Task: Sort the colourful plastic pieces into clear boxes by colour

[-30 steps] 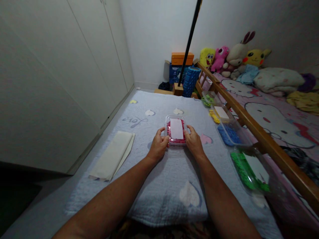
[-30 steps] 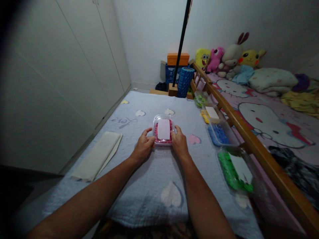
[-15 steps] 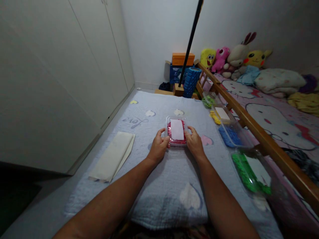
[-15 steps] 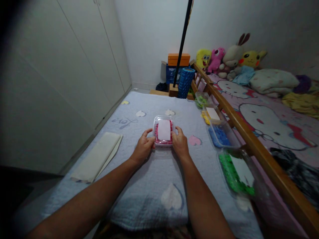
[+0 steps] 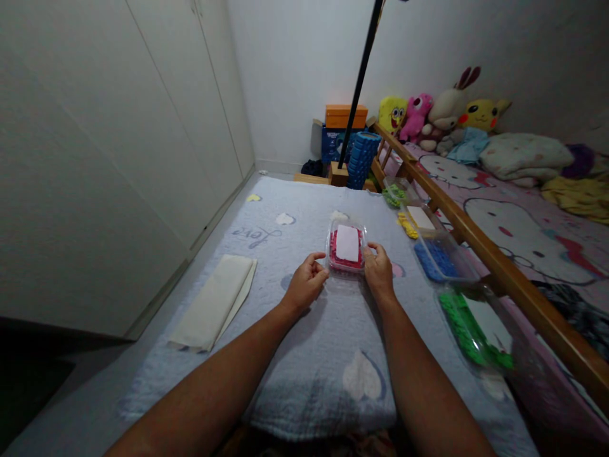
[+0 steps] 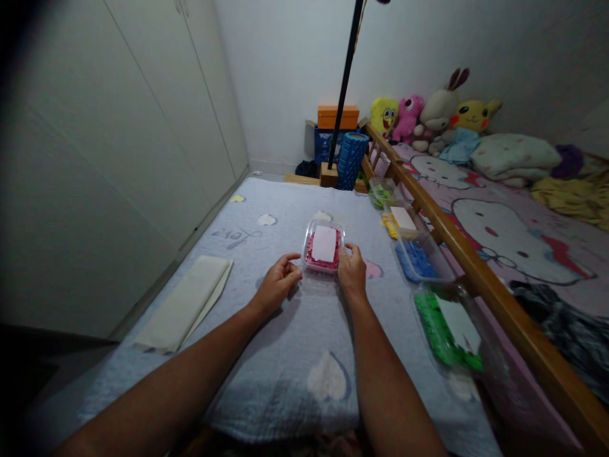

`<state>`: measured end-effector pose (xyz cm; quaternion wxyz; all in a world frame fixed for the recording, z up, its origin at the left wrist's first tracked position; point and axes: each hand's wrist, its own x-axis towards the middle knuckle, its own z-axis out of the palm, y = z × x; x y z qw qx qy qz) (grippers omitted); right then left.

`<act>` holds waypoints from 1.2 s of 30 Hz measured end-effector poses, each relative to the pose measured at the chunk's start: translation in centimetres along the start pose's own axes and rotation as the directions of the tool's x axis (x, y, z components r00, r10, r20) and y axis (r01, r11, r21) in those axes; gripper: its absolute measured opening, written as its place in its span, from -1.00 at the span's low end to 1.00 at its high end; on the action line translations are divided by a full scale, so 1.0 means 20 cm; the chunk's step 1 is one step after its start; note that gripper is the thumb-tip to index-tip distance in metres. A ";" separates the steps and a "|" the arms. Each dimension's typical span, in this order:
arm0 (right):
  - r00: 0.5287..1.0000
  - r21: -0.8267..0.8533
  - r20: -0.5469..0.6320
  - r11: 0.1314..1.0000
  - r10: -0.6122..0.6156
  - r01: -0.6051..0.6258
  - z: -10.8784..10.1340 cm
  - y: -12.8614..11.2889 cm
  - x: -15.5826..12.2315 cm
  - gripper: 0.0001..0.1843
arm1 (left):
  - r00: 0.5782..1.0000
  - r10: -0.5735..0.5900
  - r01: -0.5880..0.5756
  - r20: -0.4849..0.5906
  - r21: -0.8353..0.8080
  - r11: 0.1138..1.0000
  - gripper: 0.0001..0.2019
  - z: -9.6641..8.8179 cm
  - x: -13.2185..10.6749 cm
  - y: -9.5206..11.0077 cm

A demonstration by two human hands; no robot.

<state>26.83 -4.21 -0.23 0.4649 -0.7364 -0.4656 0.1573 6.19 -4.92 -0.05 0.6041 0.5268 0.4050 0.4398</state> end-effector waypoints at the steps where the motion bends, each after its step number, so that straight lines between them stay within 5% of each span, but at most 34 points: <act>1: 0.999 -0.020 -0.025 1.000 -0.022 0.021 -0.01 0.00 0.00 -0.40 | 1.000 0.007 -0.007 0.005 0.001 1.000 -0.51 0.00 0.00 0.00; 5: 0.949 -0.181 -0.114 0.945 -0.295 0.272 -0.03 -0.07 -0.05 -0.48 | 0.999 0.030 -0.031 0.027 0.020 0.999 -0.51 0.00 0.00 -0.01; 8: 0.870 -0.279 0.015 0.833 -0.493 0.477 -0.03 -0.14 -0.12 -0.60 | 0.997 0.050 -0.055 0.067 0.074 0.996 -0.52 -0.01 0.00 -0.02; 12: 0.815 -0.323 0.230 0.748 -0.532 0.579 0.00 -0.18 -0.18 -0.78 | 0.994 0.085 -0.097 0.068 0.196 0.976 -0.55 -0.01 0.00 -0.01; 23: 0.857 -0.394 0.244 0.761 -0.453 0.515 -0.02 -0.11 -0.07 -0.84 | 0.987 0.150 -0.125 -0.049 0.343 0.931 -0.66 -0.04 0.03 -0.01; 36: 0.960 -0.583 0.100 0.767 -0.260 0.268 -0.06 -0.05 0.37 -0.77 | 0.992 0.128 -0.123 0.013 0.379 0.917 -0.73 -0.05 0.03 -0.01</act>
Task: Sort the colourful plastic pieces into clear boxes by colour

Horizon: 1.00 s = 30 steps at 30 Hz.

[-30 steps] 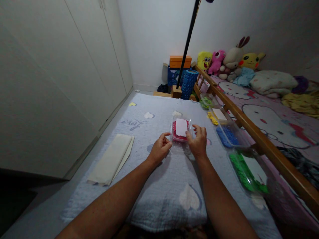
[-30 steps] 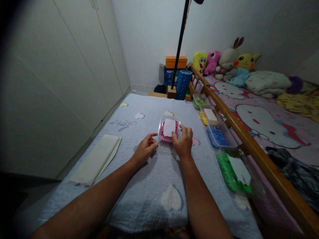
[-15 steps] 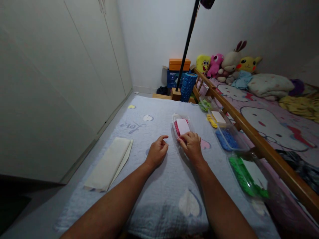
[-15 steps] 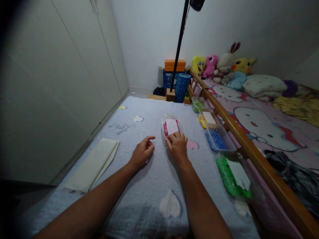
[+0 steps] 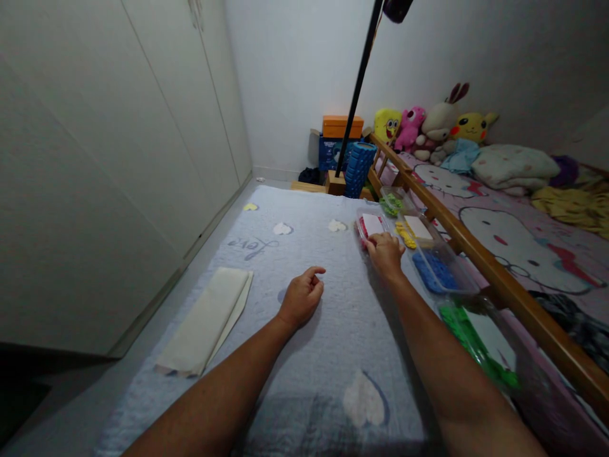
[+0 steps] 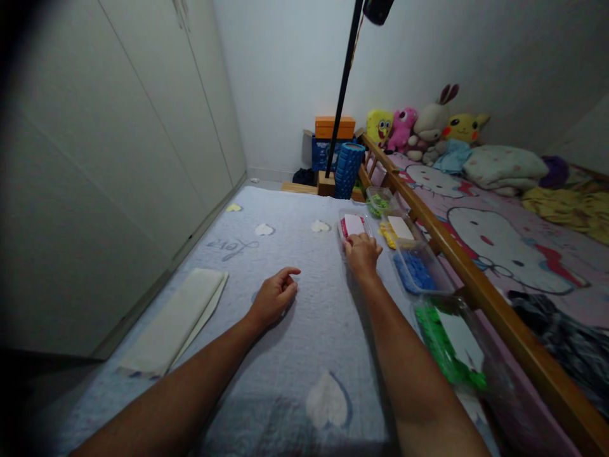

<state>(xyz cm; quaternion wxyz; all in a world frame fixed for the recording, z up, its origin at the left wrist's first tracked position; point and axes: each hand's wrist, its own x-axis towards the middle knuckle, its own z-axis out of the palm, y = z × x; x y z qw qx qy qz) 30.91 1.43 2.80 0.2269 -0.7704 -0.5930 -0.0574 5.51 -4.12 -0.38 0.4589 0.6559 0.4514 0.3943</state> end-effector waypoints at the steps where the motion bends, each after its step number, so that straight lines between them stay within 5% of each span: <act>1: 1.000 -0.010 0.009 1.000 0.011 -0.011 0.00 0.01 0.03 -0.74 | 1.000 0.005 -0.005 0.004 0.011 1.000 -0.73 0.00 0.00 0.00; 12: 0.998 -0.129 0.042 0.991 0.048 -0.042 0.07 0.18 0.27 -0.65 | 0.999 -0.004 0.000 0.042 0.102 0.995 -0.71 0.00 0.00 -0.01; 30: 0.995 -0.067 -0.042 0.994 0.085 -0.088 0.11 0.21 0.29 -0.68 | 0.999 0.002 -0.008 0.053 0.123 0.992 -0.69 0.00 0.00 -0.02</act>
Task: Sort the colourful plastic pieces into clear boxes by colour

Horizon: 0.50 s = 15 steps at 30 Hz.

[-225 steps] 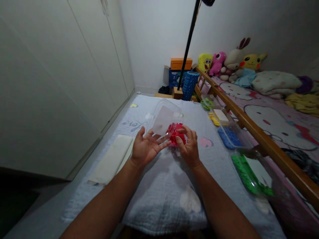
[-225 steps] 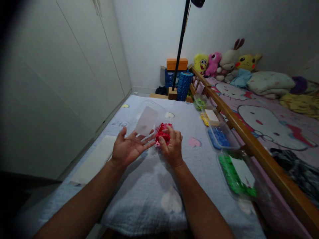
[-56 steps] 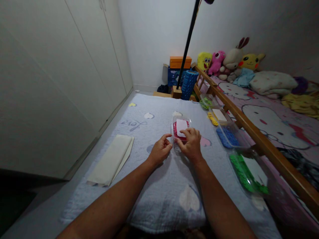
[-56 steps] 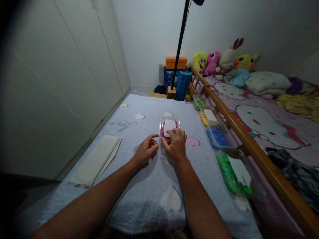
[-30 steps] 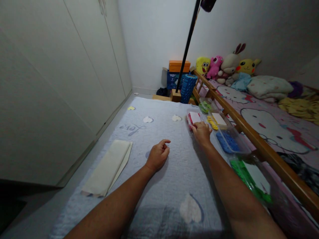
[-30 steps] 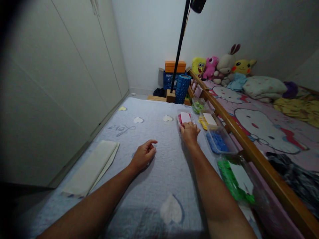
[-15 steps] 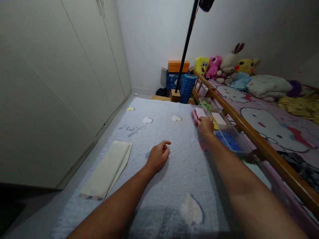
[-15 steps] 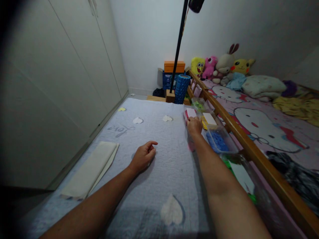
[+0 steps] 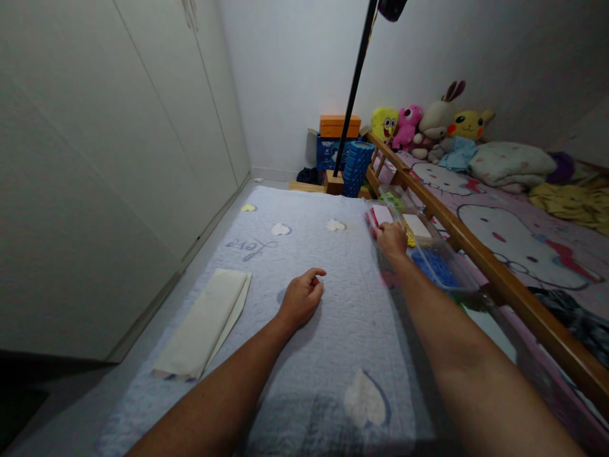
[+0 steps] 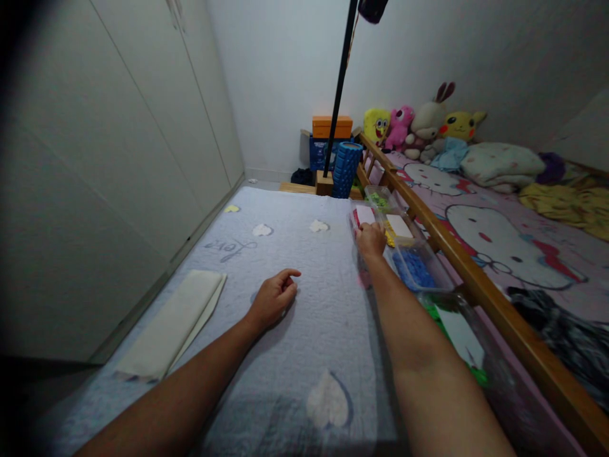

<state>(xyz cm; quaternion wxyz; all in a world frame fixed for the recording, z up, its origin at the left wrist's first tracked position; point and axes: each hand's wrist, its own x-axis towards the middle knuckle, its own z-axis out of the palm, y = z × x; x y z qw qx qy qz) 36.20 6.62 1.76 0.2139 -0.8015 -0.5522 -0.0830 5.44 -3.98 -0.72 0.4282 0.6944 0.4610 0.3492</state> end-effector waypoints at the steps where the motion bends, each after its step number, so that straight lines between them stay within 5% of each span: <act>1: 1.000 -0.001 0.005 1.000 0.003 -0.003 0.00 0.00 0.00 -0.68 | 1.000 0.000 0.000 0.001 0.001 1.000 -0.69 0.00 0.00 0.00; 8: 0.998 0.033 -0.070 0.999 0.002 0.000 -0.03 -0.03 -0.04 -0.68 | 1.000 0.009 -0.009 -0.007 0.012 1.000 -0.70 0.00 0.00 0.00; 15: 0.985 0.109 -0.098 0.982 -0.142 0.153 -0.04 -0.14 -0.32 -0.68 | 1.000 0.014 -0.014 -0.005 0.012 1.000 -0.70 0.00 0.01 -0.01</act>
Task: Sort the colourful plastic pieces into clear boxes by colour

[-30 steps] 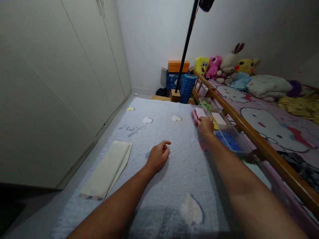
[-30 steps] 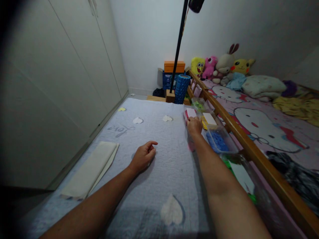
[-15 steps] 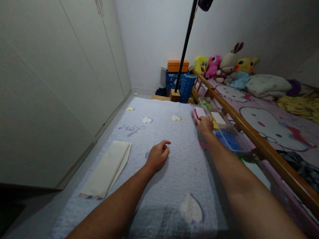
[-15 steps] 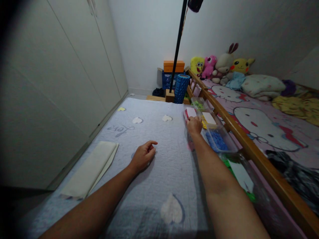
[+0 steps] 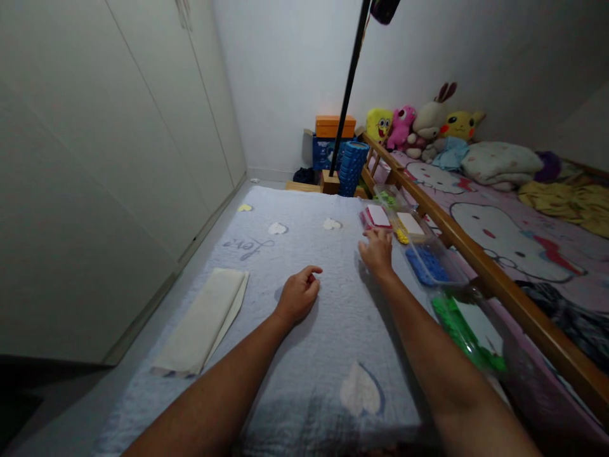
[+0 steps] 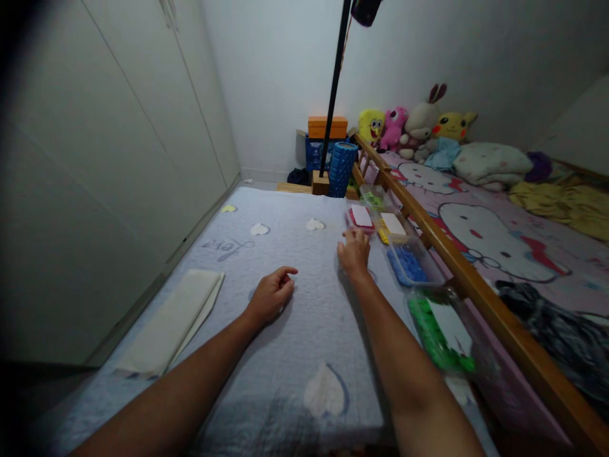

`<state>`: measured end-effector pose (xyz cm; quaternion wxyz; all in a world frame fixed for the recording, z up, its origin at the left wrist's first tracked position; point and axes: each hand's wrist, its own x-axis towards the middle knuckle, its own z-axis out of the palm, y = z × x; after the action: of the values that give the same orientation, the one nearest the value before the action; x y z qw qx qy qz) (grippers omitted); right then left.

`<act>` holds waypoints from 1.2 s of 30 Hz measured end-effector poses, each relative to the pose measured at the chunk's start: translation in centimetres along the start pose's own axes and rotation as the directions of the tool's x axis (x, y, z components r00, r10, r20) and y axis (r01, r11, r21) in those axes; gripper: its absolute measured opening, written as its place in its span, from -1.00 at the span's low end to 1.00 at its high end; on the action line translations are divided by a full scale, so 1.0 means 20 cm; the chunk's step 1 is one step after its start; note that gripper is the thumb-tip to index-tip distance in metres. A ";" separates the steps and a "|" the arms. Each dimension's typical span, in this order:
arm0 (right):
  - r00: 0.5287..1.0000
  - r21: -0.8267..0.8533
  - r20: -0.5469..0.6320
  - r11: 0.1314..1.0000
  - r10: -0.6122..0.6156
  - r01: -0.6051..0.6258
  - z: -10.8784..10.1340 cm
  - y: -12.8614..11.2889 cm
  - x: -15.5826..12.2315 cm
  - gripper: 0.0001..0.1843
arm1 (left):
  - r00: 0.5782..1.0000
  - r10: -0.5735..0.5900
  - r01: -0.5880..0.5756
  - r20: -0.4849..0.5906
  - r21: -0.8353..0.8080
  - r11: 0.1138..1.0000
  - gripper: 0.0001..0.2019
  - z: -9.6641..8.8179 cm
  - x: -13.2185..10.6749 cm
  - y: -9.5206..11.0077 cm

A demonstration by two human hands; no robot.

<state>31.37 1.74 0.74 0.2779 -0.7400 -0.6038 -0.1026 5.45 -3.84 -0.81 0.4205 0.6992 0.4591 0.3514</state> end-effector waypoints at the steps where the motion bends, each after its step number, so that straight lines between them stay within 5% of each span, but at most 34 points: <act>1: 1.000 0.010 0.020 1.000 -0.006 0.006 -0.01 -0.02 -0.04 -0.68 | 1.000 0.004 -0.004 -0.003 -0.001 1.000 -0.70 0.00 0.00 0.00; 8: 0.991 -0.056 0.119 0.997 0.060 -0.054 -0.19 -0.01 -0.23 -0.68 | 1.000 0.006 -0.006 -0.001 -0.019 1.000 -0.70 -0.01 -0.01 0.01; 20: 0.990 -0.228 0.066 0.968 0.126 -0.108 -0.59 0.31 -0.50 -0.64 | 1.000 0.028 -0.029 0.009 0.042 0.999 -0.68 -0.02 -0.01 0.00; 28: 0.986 -0.107 0.158 0.994 0.054 -0.037 -0.47 0.12 -0.64 -0.70 | 0.998 0.051 -0.054 0.025 0.130 0.990 -0.68 -0.01 -0.02 0.00; 36: 0.954 -0.141 0.268 0.985 0.135 -0.100 -0.35 0.06 -0.69 -0.75 | 0.995 0.067 -0.089 0.080 0.300 0.950 -0.69 0.01 -0.03 0.03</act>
<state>30.27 -13.73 -0.48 0.1490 -0.7978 -0.5839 -0.0194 5.68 -4.61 -0.45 0.3094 0.7848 0.4649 0.2688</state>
